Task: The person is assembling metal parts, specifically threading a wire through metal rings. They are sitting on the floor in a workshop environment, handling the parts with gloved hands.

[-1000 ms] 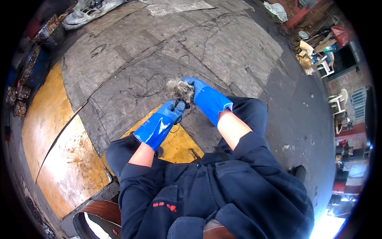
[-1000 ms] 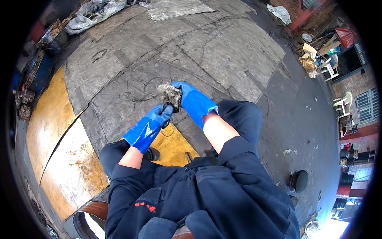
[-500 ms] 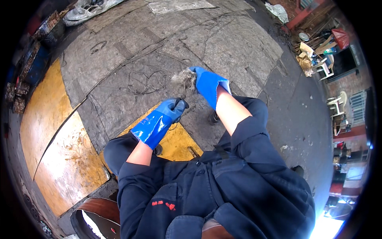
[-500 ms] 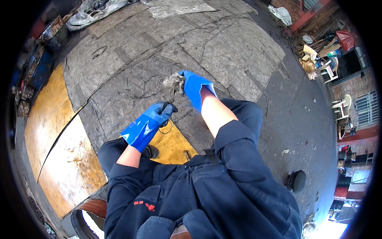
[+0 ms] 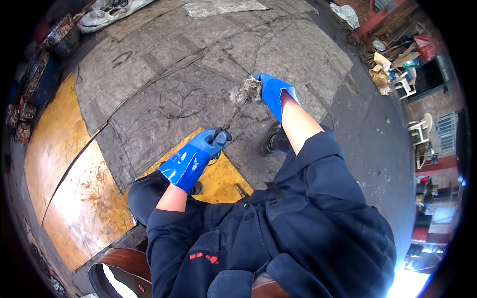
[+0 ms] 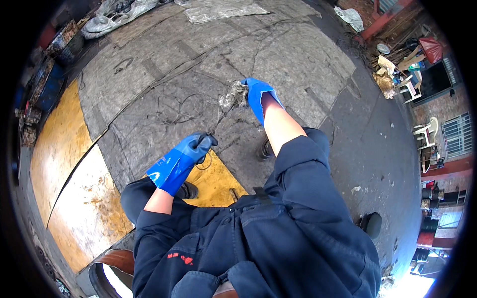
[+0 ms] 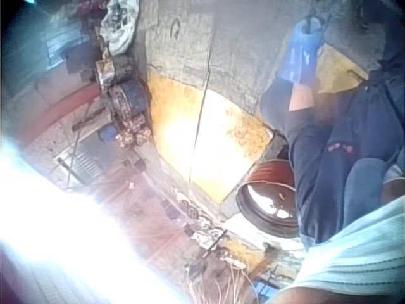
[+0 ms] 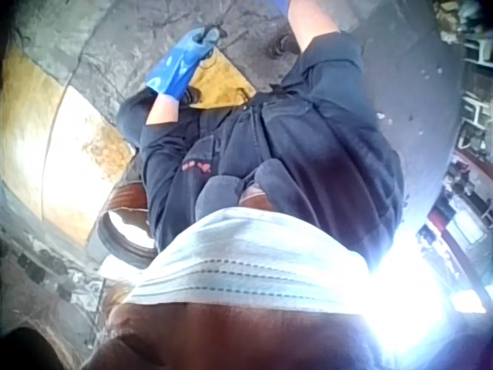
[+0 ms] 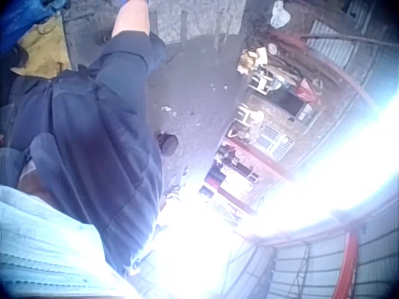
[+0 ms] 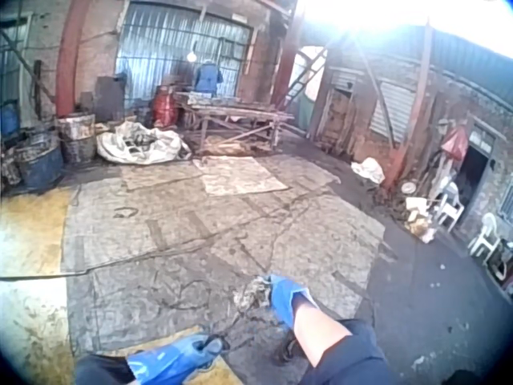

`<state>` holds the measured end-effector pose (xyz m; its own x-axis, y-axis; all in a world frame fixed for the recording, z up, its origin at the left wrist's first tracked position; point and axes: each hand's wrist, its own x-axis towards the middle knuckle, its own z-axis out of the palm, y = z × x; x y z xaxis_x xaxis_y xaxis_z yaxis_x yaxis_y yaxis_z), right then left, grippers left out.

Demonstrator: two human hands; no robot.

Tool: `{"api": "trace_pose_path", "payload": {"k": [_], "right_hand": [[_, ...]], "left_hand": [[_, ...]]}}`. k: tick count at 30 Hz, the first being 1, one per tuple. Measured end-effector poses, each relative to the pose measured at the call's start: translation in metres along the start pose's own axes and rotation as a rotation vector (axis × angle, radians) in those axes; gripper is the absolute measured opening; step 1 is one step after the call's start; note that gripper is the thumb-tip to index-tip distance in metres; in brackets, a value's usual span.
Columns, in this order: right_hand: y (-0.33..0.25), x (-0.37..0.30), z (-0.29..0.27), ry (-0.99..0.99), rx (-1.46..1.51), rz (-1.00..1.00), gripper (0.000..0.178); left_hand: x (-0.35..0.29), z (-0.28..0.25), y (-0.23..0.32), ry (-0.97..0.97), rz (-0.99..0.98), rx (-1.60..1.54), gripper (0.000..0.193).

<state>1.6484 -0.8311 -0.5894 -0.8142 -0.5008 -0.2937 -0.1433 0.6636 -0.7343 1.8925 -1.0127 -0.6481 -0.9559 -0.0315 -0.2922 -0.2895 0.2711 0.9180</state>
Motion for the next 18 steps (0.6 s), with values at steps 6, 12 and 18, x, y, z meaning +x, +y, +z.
{"api": "trace_pose_path", "payload": {"k": [6, 12, 18], "right_hand": [[0.032, 0.024, -0.032, 0.084, 0.173, 0.137, 0.034], [0.058, 0.057, -0.075, 0.099, 0.067, 0.141, 0.027], [0.024, 0.017, -0.008, -0.401, 1.278, 0.424, 0.024]], "left_hand": [[0.005, -0.003, -0.008, 0.028, 0.091, -0.096, 0.031], [0.021, -0.001, -0.01, 0.056, 0.031, -0.271, 0.035], [0.022, 0.01, 0.007, 0.066, 0.041, -0.608, 0.034]]}}
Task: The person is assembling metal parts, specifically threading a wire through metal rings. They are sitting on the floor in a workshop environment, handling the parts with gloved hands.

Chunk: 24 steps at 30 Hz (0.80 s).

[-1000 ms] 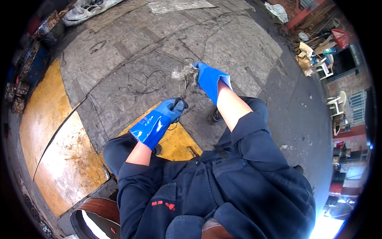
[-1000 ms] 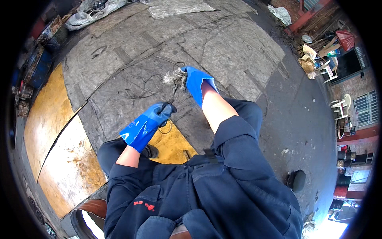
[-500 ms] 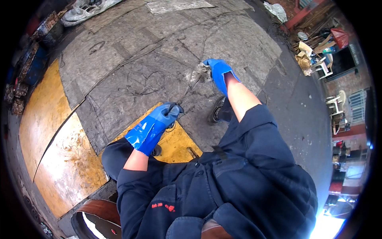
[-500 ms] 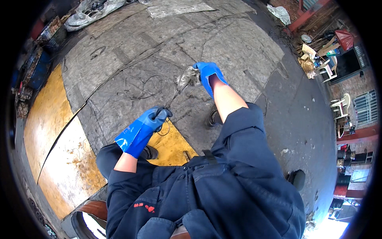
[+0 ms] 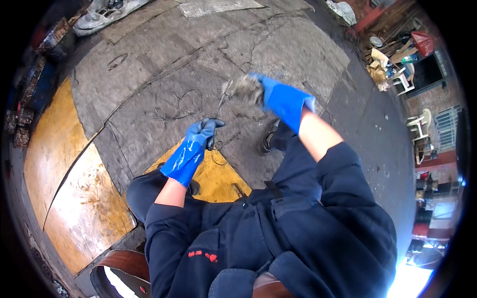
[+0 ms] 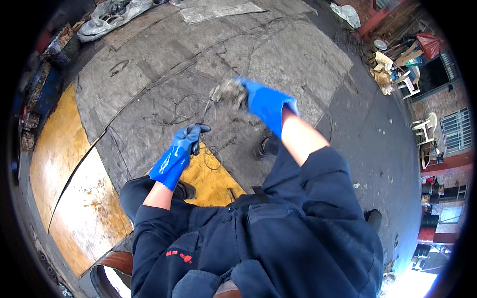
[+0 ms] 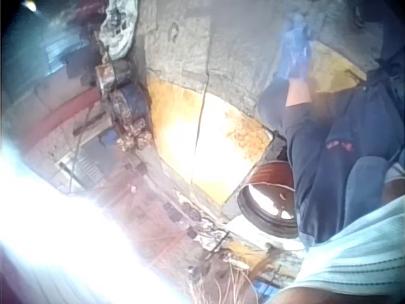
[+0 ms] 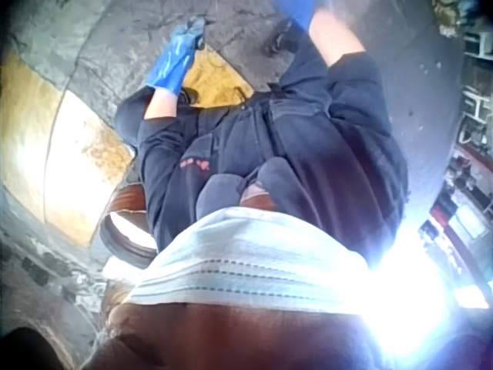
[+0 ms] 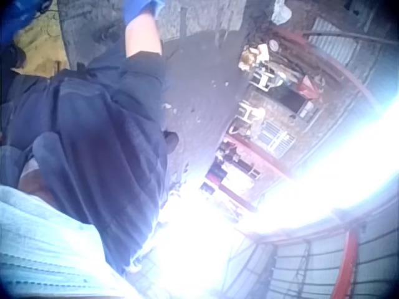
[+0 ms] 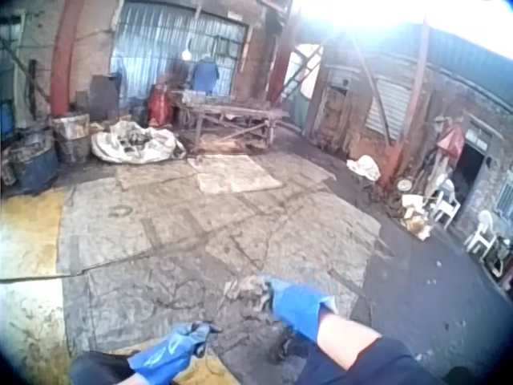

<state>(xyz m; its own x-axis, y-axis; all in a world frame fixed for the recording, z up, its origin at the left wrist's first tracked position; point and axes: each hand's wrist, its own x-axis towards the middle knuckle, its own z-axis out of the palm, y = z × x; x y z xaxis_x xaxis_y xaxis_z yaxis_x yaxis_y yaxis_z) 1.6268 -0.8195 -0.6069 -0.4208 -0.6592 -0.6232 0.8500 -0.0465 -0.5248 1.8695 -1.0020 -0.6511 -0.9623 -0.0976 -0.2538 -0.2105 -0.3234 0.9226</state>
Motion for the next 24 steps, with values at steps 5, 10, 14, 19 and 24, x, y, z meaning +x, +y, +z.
{"api": "trace_pose_path", "payload": {"k": [5, 10, 14, 19, 24], "right_hand": [[0.086, -0.021, 0.043, 0.239, -0.562, -0.216, 0.042], [0.059, -0.059, 0.054, 0.247, -1.732, -0.394, 0.071], [0.03, -0.044, 0.046, 0.426, -2.364, -0.222, 0.041], [-0.063, -0.061, -0.019, 1.173, -2.342, -0.177, 0.03], [-0.117, -0.133, -0.045, 1.196, -2.067, -0.383, 0.05]], "left_hand": [[0.01, -0.006, 0.003, 0.161, -0.101, -0.201, 0.033], [0.004, -0.015, 0.004, 0.14, -0.064, -0.203, 0.033], [-0.002, 0.0, 0.016, 0.022, -0.148, -0.06, 0.032], [-0.018, 0.005, 0.002, -0.032, 0.015, 0.184, 0.036], [-0.019, 0.002, 0.01, -0.021, -0.028, 0.364, 0.032]]}}
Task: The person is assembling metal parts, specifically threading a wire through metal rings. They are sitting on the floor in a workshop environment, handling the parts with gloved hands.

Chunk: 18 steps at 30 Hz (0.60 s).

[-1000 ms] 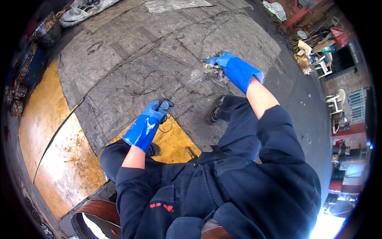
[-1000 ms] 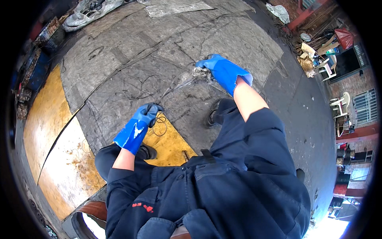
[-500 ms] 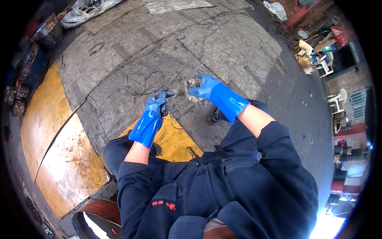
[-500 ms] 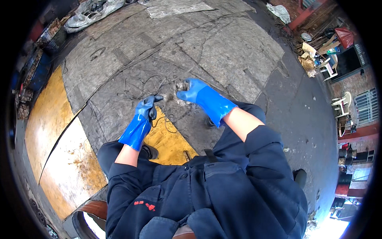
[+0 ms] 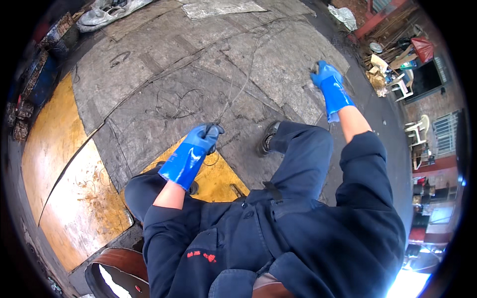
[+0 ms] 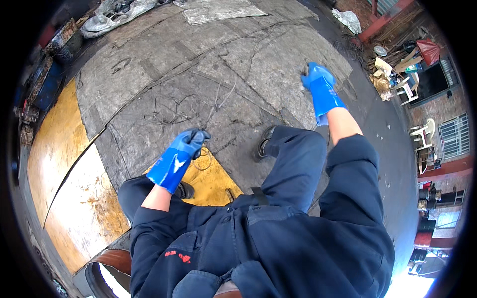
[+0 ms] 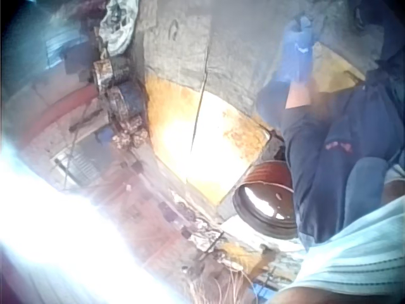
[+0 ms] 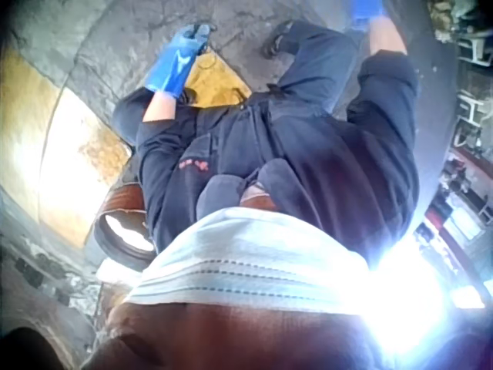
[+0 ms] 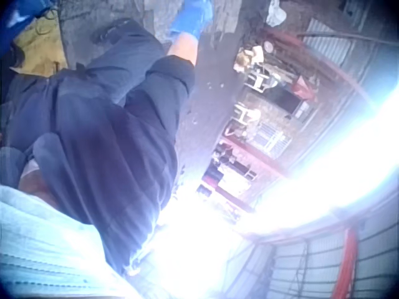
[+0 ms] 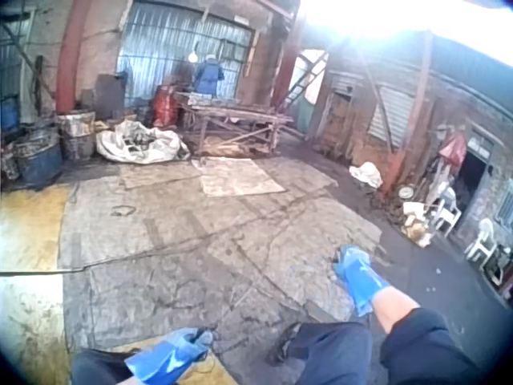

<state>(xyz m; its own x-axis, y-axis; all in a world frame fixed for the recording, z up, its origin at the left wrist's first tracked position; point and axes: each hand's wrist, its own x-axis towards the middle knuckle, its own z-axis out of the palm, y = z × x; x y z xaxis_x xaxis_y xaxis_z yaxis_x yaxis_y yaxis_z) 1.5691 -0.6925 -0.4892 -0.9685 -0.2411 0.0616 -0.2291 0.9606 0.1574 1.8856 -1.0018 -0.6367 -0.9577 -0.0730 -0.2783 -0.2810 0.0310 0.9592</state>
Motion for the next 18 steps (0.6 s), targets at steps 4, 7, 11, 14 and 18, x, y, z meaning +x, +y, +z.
{"api": "trace_pose_path", "payload": {"k": [4, 7, 11, 14, 18], "right_hand": [[-0.061, -0.023, -0.015, 0.024, 0.513, -0.364, 0.056], [-0.126, -0.053, -0.002, -0.149, 0.591, -0.693, 0.054], [-0.2, -0.104, 0.01, -0.297, 0.28, -1.255, 0.047], [-0.218, -0.119, 0.035, -0.258, 0.008, -1.274, 0.044], [-0.226, -0.114, 0.04, -0.488, -0.162, -1.192, 0.044]], "left_hand": [[0.016, -0.001, -0.025, 0.024, 0.033, 0.148, 0.036], [0.019, 0.004, -0.015, 0.014, 0.044, 0.282, 0.035], [0.015, -0.001, -0.005, 0.001, 0.06, 0.323, 0.028], [0.01, -0.001, 0.005, -0.005, 0.105, 0.404, 0.027], [0.006, -0.004, -0.001, 0.0, 0.22, 0.431, 0.029]]}}
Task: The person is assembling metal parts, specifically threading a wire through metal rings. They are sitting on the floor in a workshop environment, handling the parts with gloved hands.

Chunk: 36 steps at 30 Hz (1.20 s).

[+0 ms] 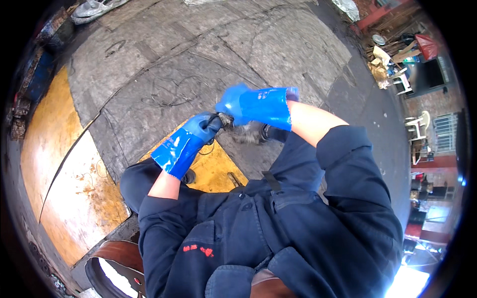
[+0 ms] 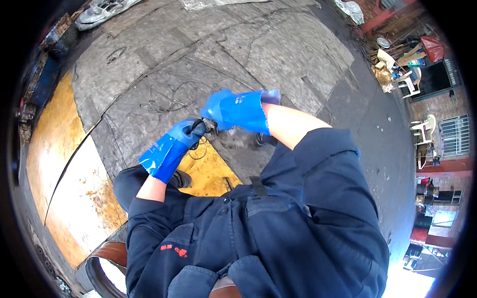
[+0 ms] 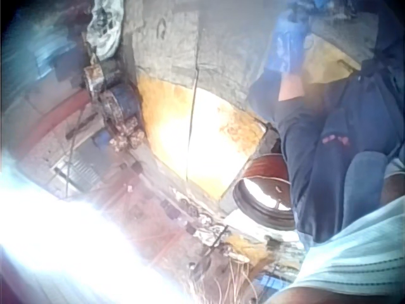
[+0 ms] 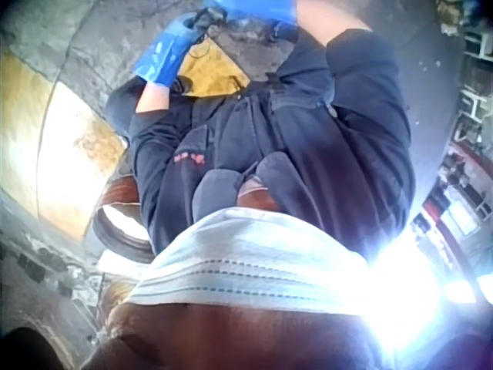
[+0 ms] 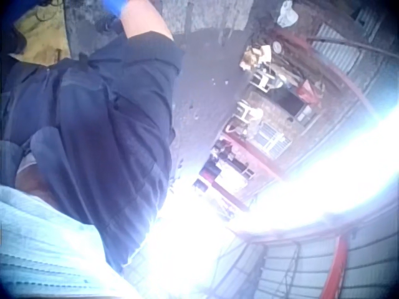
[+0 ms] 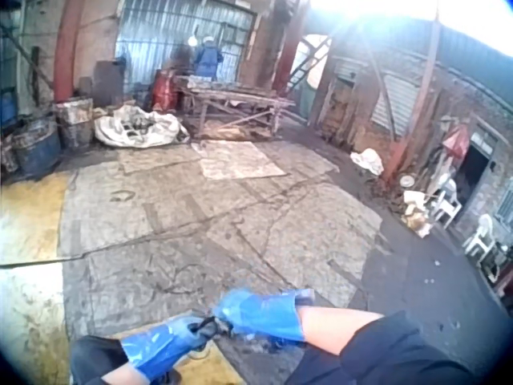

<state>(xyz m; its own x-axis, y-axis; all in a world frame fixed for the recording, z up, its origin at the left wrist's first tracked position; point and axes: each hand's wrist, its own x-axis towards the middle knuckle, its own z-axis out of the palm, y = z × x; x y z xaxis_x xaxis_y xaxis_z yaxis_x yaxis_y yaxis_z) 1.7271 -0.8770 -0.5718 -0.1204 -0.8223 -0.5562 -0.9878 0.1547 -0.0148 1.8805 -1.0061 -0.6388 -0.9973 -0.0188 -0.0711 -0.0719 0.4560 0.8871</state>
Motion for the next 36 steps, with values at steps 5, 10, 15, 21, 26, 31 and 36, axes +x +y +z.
{"api": "trace_pose_path", "payload": {"k": [5, 10, 15, 21, 26, 31, 36], "right_hand": [[0.04, -0.025, 0.016, 0.019, 0.091, -0.011, 0.028], [0.056, -0.047, 0.03, 0.073, 0.127, 0.048, 0.027], [0.076, -0.071, 0.024, -0.182, 0.053, 0.202, 0.036], [0.093, -0.087, 0.032, -0.043, -0.003, 0.616, 0.042], [0.083, -0.096, 0.004, 0.286, 0.152, 0.803, 0.037], [0.068, -0.092, -0.015, 0.357, 0.01, 0.677, 0.036], [0.04, -0.071, -0.031, 0.385, -0.026, 0.503, 0.037]], "left_hand": [[-0.007, -0.014, 0.016, -0.077, -0.127, -0.078, 0.033], [-0.007, -0.012, 0.003, -0.014, 0.149, 0.095, 0.033], [-0.011, -0.006, 0.0, 0.038, 0.207, 0.143, 0.027], [-0.01, -0.007, 0.016, 0.015, 0.082, 0.02, 0.031], [0.005, -0.001, -0.016, -0.093, -0.209, -0.199, 0.034], [0.023, 0.006, -0.018, 0.301, 0.053, 0.106, 0.048], [0.035, 0.021, 0.009, 0.264, 0.208, 0.395, 0.038]]}}
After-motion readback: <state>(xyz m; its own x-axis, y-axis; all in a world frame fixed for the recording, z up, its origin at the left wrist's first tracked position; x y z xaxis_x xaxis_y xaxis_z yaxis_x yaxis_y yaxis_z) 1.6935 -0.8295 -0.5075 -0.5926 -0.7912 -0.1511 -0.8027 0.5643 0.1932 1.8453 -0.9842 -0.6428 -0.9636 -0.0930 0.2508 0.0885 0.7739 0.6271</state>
